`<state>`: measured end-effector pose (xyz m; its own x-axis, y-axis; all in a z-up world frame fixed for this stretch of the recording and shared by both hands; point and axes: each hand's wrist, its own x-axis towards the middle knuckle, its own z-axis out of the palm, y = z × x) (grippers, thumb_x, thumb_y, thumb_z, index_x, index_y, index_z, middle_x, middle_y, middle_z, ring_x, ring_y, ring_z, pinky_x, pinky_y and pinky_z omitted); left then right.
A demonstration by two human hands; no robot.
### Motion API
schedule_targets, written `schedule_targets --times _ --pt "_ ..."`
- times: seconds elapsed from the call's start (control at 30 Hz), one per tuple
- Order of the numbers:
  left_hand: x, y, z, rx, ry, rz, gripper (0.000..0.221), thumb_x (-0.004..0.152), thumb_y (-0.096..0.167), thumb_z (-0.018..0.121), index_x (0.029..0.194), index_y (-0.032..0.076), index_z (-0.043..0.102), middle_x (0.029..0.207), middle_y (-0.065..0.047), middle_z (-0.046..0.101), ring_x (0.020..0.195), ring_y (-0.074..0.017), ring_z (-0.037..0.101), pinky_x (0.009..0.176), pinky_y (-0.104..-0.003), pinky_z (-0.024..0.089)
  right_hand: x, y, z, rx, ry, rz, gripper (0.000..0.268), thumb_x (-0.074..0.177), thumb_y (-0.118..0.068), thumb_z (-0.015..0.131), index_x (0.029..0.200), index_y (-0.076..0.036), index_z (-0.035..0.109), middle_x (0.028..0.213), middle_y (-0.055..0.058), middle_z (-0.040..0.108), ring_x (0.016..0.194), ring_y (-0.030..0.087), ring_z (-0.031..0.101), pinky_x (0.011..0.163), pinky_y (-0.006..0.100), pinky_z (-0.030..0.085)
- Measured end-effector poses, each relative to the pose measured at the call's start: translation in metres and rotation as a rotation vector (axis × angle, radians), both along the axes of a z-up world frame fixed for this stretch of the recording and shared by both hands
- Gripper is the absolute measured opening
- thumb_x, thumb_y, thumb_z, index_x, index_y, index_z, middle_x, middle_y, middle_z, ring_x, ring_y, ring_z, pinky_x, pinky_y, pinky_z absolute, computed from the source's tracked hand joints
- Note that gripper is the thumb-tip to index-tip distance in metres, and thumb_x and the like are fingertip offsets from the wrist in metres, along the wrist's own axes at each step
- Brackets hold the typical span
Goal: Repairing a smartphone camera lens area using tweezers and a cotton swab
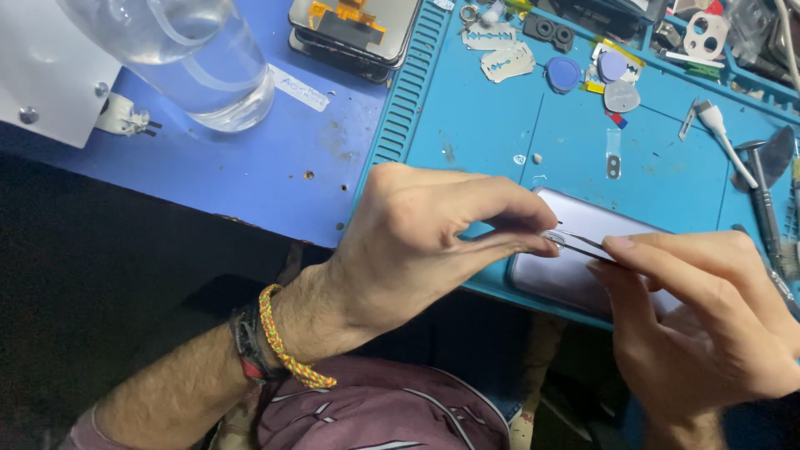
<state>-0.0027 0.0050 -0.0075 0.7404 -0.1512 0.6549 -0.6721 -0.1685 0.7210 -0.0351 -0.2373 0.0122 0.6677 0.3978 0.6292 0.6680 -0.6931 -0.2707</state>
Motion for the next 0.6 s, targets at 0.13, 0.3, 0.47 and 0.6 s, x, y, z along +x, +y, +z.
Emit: schedule_targets --times 0.13,0.3,0.47,0.6 --pt "-0.001 0.000 0.002 0.005 -0.002 -0.023 0.015 0.097 0.015 0.085 0.101 0.007 0.073 0.088 -0.004 0.078 0.076 -0.0118 0.074 0.071 -0.025 0.057 -0.002 0.003 0.004 -0.007 0.034 -0.009 0.008 0.112 0.017 0.081 0.116 0.013 0.075 0.111 0.032 0.075 0.090 0.038 0.067 0.089 0.048 0.052" --pt "-0.001 0.000 0.000 0.037 -0.018 -0.025 0.013 0.099 0.016 0.082 0.102 0.008 0.071 0.087 -0.002 0.076 0.074 -0.0115 0.072 0.069 -0.026 0.054 -0.005 0.008 0.010 -0.062 0.054 -0.035 0.010 0.114 0.019 0.082 0.118 0.010 0.076 0.113 0.029 0.076 0.093 0.036 0.068 0.091 0.047 0.053" --pt "-0.002 0.000 -0.001 0.061 -0.051 -0.028 0.014 0.101 0.014 0.082 0.102 0.007 0.069 0.087 -0.003 0.075 0.076 -0.0133 0.073 0.069 -0.027 0.053 -0.001 0.000 0.002 -0.083 -0.014 0.009 0.005 0.113 0.008 0.080 0.117 0.010 0.078 0.110 0.030 0.076 0.092 0.039 0.069 0.087 0.049 0.051" --pt "-0.003 0.001 -0.003 0.126 -0.113 -0.006 0.009 0.107 0.012 0.074 0.103 0.006 0.068 0.088 -0.003 0.072 0.071 -0.0173 0.068 0.065 -0.031 0.049 0.001 0.001 0.001 -0.120 -0.106 0.018 0.012 0.114 0.018 0.083 0.110 0.007 0.082 0.103 0.028 0.077 0.085 0.039 0.068 0.082 0.051 0.047"
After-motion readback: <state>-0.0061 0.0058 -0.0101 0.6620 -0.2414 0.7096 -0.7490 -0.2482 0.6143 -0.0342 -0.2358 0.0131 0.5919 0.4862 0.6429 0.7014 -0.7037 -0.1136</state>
